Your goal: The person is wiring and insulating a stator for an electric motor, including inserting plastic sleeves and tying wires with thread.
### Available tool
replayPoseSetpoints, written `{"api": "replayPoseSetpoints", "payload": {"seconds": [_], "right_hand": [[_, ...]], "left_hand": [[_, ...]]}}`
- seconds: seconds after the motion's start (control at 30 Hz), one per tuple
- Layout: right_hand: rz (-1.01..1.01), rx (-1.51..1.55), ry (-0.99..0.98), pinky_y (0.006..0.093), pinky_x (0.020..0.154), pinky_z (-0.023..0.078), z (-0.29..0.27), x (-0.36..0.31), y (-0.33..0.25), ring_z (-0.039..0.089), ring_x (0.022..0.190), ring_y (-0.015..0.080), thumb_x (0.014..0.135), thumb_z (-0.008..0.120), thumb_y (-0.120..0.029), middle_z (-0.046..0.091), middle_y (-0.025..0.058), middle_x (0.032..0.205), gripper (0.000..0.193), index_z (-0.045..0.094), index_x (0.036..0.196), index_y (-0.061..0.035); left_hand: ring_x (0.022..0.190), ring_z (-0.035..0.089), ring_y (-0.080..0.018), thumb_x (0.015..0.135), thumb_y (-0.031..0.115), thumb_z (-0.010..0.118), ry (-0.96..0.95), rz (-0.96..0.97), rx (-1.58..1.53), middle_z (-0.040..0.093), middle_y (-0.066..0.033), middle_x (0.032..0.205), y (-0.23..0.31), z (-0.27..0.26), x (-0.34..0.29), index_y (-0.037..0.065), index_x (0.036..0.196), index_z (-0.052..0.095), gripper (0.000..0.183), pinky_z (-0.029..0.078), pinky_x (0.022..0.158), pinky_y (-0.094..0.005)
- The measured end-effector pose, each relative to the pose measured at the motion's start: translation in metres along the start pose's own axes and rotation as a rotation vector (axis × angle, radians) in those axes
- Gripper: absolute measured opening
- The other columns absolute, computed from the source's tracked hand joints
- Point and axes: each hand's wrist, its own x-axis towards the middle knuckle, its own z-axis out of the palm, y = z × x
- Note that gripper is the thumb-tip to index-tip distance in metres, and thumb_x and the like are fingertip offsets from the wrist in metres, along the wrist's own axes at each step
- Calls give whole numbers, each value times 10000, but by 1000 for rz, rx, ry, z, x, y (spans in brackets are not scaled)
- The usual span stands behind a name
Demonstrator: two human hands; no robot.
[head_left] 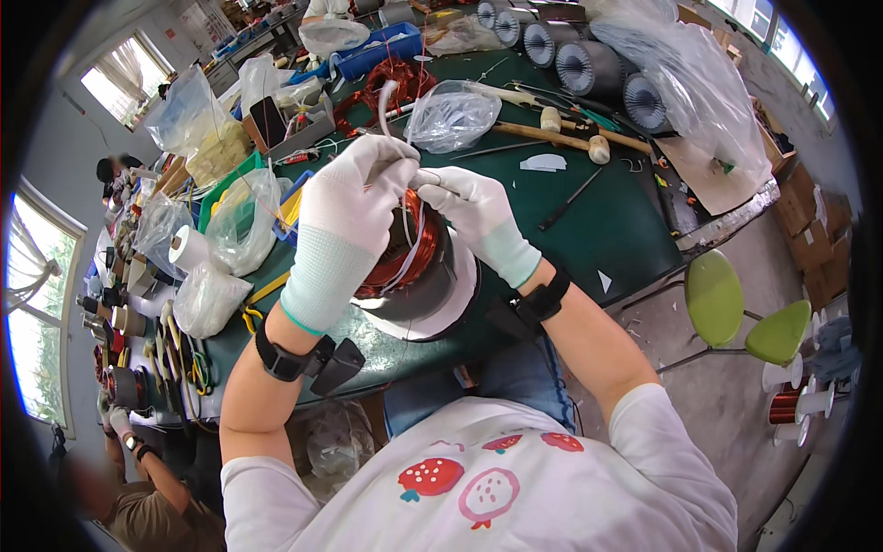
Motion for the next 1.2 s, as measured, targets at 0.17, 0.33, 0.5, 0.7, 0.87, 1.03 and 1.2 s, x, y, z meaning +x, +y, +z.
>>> {"api": "replayPoseSetpoints", "payload": {"seconds": [0.17,0.33,0.5,0.7,0.87,1.03,1.2], "right_hand": [[144,292,-8,246,918,501,-11,-2,-5,631,1014,106,1020,620,-151,709,59,1099,252,673,1186,31],[163,332,-51,235,878,502,-9,1,-3,613,957,80,1013,638,-168,700,36,1036,240,680,1151,23],[211,250,-49,232,856,498,-9,4,-7,607,940,75,1003,654,-162,697,26,1017,211,685,1111,16],[235,156,-71,235,845,497,-1,8,-14,608,929,72,983,680,-156,694,20,994,201,678,1100,8],[103,234,14,238,841,505,-1,6,6,614,915,70,977,691,-167,697,18,1014,235,672,1131,10],[274,312,-2,228,898,498,-3,4,12,618,984,83,1001,653,-152,692,33,1089,251,662,1180,24],[211,320,18,254,912,512,4,-2,3,632,1019,108,1000,607,-74,695,50,1144,257,650,1229,35]], "left_hand": [[917,680,-138,1023,91,556,-21,-106,-195,681,-66,969,-12,-9,3,-32,1111,611,160,540,862,-270],[926,687,-144,1033,112,538,-17,-147,-249,697,-78,976,-14,-12,1,-22,1104,617,171,540,865,-273],[908,687,-140,1033,120,538,-22,-181,-276,712,-82,954,-16,-13,0,-20,1100,621,176,538,849,-270],[850,663,-119,997,115,600,-113,-245,-249,696,-41,925,-20,-8,-2,-31,1080,672,182,513,803,-255],[835,669,-140,952,105,639,-19,-68,31,696,-60,878,-8,-5,-5,-7,1022,703,147,516,777,-278],[852,659,-336,844,169,683,-44,289,523,701,-140,898,-19,-2,0,56,919,737,146,516,781,-442],[893,688,-327,875,121,665,-174,152,494,711,-163,936,-27,-3,6,18,988,733,167,531,817,-379]]}}
